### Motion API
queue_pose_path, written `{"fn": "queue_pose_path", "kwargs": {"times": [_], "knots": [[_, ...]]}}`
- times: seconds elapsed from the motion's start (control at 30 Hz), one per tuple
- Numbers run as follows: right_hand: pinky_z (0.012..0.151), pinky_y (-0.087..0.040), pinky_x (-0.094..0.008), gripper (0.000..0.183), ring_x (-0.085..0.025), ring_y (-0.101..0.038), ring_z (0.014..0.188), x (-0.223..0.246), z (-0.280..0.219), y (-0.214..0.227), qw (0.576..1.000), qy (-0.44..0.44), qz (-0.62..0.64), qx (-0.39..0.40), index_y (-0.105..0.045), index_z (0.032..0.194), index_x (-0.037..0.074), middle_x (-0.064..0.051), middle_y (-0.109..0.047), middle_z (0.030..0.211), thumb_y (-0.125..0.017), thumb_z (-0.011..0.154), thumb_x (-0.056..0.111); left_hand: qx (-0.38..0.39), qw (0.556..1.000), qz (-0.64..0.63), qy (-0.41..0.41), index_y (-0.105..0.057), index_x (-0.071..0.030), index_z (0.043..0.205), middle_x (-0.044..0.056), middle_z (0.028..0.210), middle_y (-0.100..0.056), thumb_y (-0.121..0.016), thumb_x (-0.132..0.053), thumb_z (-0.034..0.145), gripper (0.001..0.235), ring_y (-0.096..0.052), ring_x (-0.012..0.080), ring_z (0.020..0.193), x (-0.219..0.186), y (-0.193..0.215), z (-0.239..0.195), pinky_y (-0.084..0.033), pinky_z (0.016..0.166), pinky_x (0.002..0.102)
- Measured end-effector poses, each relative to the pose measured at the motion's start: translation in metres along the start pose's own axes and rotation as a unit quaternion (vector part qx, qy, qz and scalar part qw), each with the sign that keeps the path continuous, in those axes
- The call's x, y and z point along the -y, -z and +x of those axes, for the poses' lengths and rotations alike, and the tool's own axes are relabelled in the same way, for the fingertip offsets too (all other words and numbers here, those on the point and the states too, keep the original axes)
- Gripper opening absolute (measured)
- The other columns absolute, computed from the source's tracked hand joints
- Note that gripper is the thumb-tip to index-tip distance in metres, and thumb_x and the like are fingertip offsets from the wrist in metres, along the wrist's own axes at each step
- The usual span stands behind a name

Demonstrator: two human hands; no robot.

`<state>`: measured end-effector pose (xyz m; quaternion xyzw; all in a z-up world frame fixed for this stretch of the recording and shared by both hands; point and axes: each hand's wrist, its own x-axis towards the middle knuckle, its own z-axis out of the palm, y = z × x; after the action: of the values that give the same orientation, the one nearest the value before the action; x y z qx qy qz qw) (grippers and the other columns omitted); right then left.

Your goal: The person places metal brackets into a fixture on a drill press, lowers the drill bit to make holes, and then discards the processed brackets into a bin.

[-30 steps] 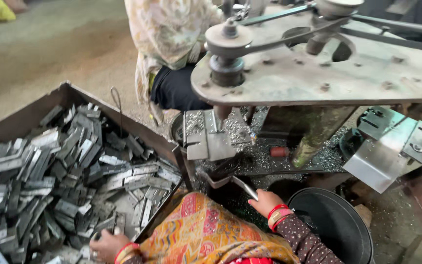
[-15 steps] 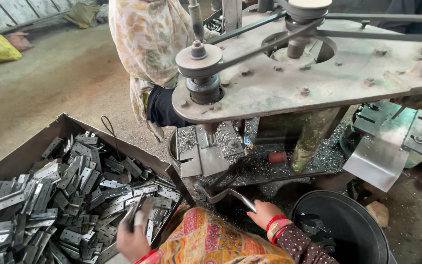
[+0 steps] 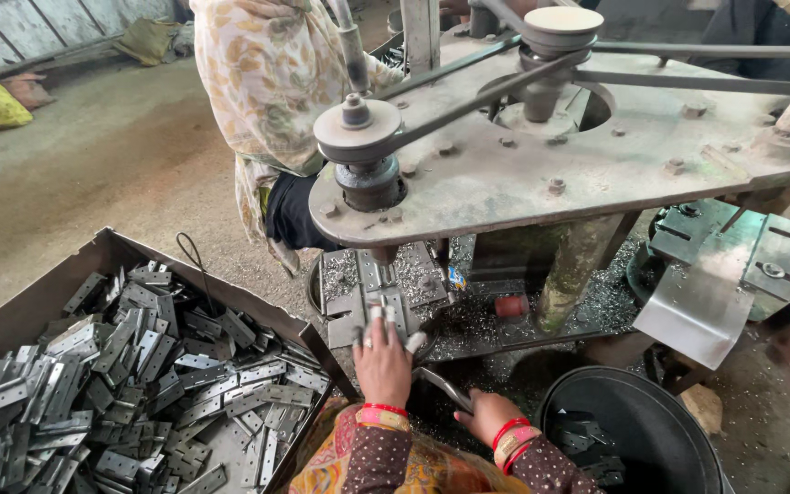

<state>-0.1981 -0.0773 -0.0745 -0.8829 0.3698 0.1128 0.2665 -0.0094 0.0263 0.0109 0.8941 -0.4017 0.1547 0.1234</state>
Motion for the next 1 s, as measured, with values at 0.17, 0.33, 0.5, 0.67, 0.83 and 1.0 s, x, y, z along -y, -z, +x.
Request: {"fn": "queue_pose_path", "kwargs": {"times": [0.17,0.33,0.5,0.67,0.83,1.0], "knots": [[0.084,-0.055,-0.049,0.047,-0.038,-0.072,0.094,-0.003,0.007,-0.001,1.000,-0.003,-0.006,0.019,-0.064,0.107,0.010,-0.017,-0.074,0.094,-0.074,0.087,0.051,0.027,0.997,-0.016,0.064,-0.065,-0.005,0.129,0.013,0.145,-0.054,-0.063,-0.028,0.087,0.048,-0.046,0.0334,0.139,-0.005,0.001,-0.001,-0.034,0.111,0.055],[0.084,-0.056,-0.049,0.050,-0.038,-0.072,0.094,0.003,0.012,0.003,0.999,-0.027,-0.029,0.033,-0.063,0.108,0.010,-0.016,-0.074,0.093,-0.073,0.087,0.054,-0.004,0.998,0.016,0.058,-0.069,-0.006,0.120,0.010,0.144,-0.057,-0.060,-0.024,0.089,0.037,-0.053,0.0288,0.136,0.001,-0.008,0.017,-0.036,0.115,0.058],[0.083,-0.056,-0.048,0.049,-0.037,-0.072,0.091,0.006,0.008,0.009,0.999,-0.012,-0.036,0.030,-0.064,0.107,0.009,-0.016,-0.074,0.092,-0.073,0.088,0.053,0.000,0.997,0.019,0.072,-0.069,-0.003,0.121,0.011,0.147,-0.057,-0.058,-0.024,0.091,0.038,-0.057,0.0291,0.131,0.007,-0.021,0.036,-0.041,0.107,0.057],[0.082,-0.057,-0.046,0.048,-0.034,-0.074,0.089,0.010,0.005,0.016,0.998,-0.019,-0.041,0.051,-0.064,0.107,0.010,-0.014,-0.075,0.091,-0.071,0.089,0.054,0.021,0.996,-0.018,0.084,-0.069,-0.003,0.122,0.012,0.143,-0.057,-0.056,-0.037,0.098,0.043,-0.057,0.0307,0.130,0.007,-0.013,0.032,-0.041,0.107,0.058],[0.082,-0.057,-0.047,0.048,-0.036,-0.073,0.090,0.011,0.004,0.015,0.998,-0.022,-0.051,0.037,-0.065,0.105,0.009,-0.015,-0.074,0.092,-0.071,0.089,0.054,0.003,0.996,-0.015,0.085,-0.069,-0.004,0.119,0.011,0.138,-0.060,-0.059,-0.038,0.096,0.043,-0.057,0.0298,0.129,0.004,-0.007,0.025,-0.042,0.106,0.057],[0.082,-0.056,-0.050,0.049,-0.040,-0.072,0.091,0.003,0.009,0.008,0.998,-0.003,-0.055,0.016,-0.065,0.103,0.008,-0.019,-0.073,0.091,-0.071,0.088,0.054,0.017,0.997,-0.001,0.074,-0.070,-0.005,0.117,0.010,0.140,-0.059,-0.064,-0.032,0.086,0.042,-0.057,0.0288,0.129,0.006,-0.014,0.025,-0.042,0.106,0.056]]}}
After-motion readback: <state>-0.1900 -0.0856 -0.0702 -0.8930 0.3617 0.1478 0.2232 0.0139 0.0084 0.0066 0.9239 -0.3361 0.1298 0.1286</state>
